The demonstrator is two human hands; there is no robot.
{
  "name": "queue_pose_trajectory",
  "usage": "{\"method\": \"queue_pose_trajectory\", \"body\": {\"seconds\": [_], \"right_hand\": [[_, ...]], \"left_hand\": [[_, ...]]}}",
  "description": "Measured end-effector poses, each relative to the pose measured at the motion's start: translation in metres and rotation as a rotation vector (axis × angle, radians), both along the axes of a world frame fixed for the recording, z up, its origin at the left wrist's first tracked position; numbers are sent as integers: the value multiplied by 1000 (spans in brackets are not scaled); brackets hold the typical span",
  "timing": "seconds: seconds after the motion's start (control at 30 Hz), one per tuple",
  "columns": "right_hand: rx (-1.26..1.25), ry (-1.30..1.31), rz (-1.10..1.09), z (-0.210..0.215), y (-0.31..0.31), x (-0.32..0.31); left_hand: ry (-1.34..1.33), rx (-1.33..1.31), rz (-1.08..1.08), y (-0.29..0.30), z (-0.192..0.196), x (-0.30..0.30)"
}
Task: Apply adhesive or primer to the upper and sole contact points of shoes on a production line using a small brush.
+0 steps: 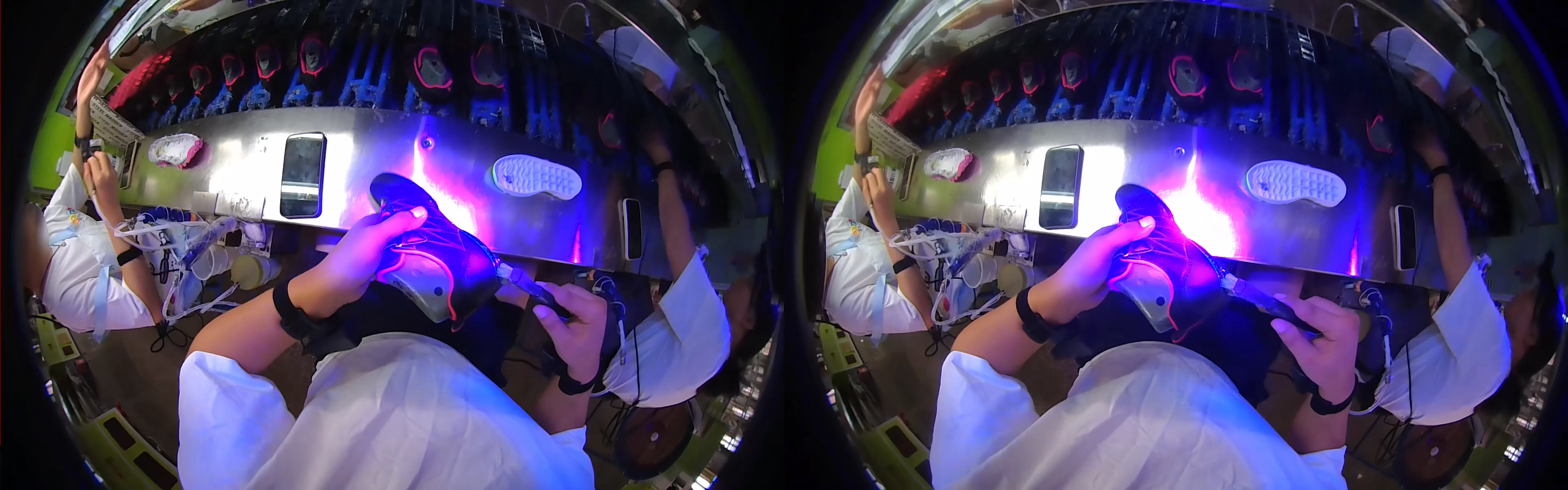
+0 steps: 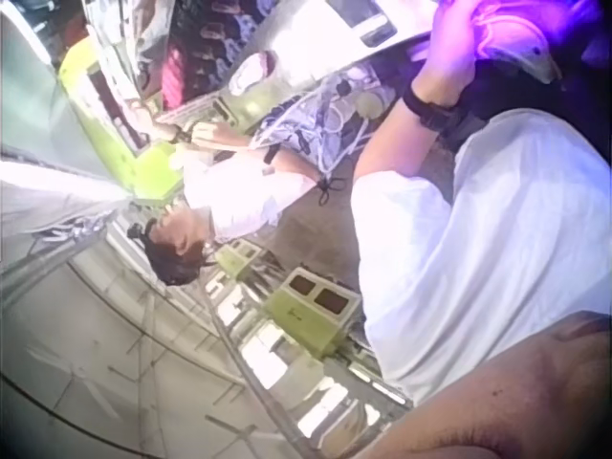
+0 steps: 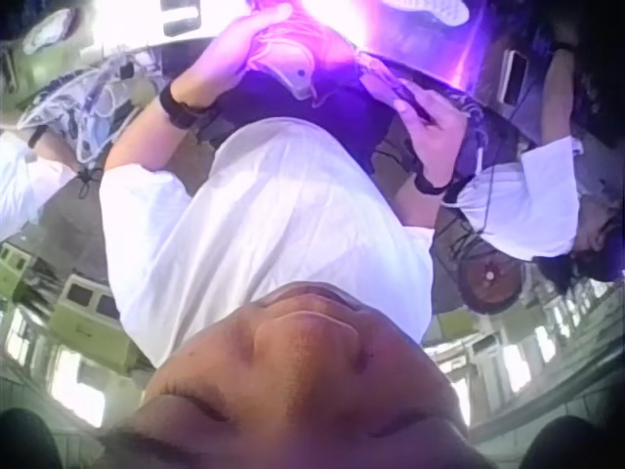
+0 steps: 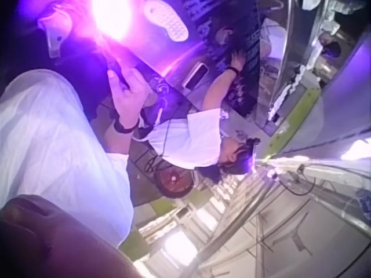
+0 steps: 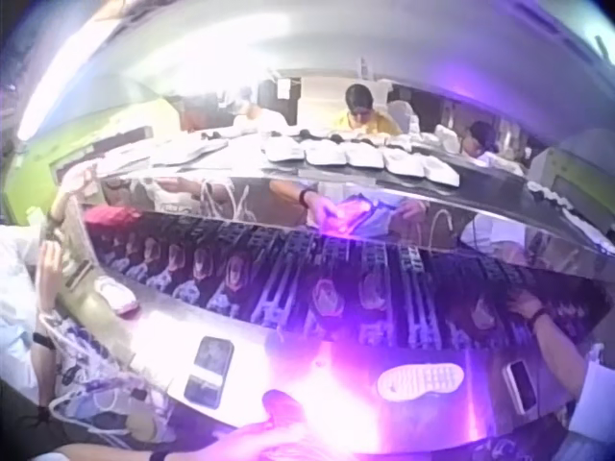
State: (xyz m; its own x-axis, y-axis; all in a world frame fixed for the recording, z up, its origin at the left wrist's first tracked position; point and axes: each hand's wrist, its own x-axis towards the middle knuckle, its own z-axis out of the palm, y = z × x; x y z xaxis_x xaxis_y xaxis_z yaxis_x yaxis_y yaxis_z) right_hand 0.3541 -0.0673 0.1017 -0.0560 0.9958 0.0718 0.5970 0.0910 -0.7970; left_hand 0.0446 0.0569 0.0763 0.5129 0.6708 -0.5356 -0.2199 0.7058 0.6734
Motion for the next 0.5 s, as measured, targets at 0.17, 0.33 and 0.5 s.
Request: {"method": "queue_pose_trajectory", "body": {"seconds": [0.17, 0.33, 0.5], "right_hand": [[-1, 3, 18, 18, 10, 9], [128, -54, 49, 25, 31, 14], [149, -34, 60, 25, 41, 12]], "left_hand": [[-151, -196, -8, -13, 8, 1], [-127, -331, 8, -17, 9, 10], [-399, -691, -68, -19, -3, 4]]}}
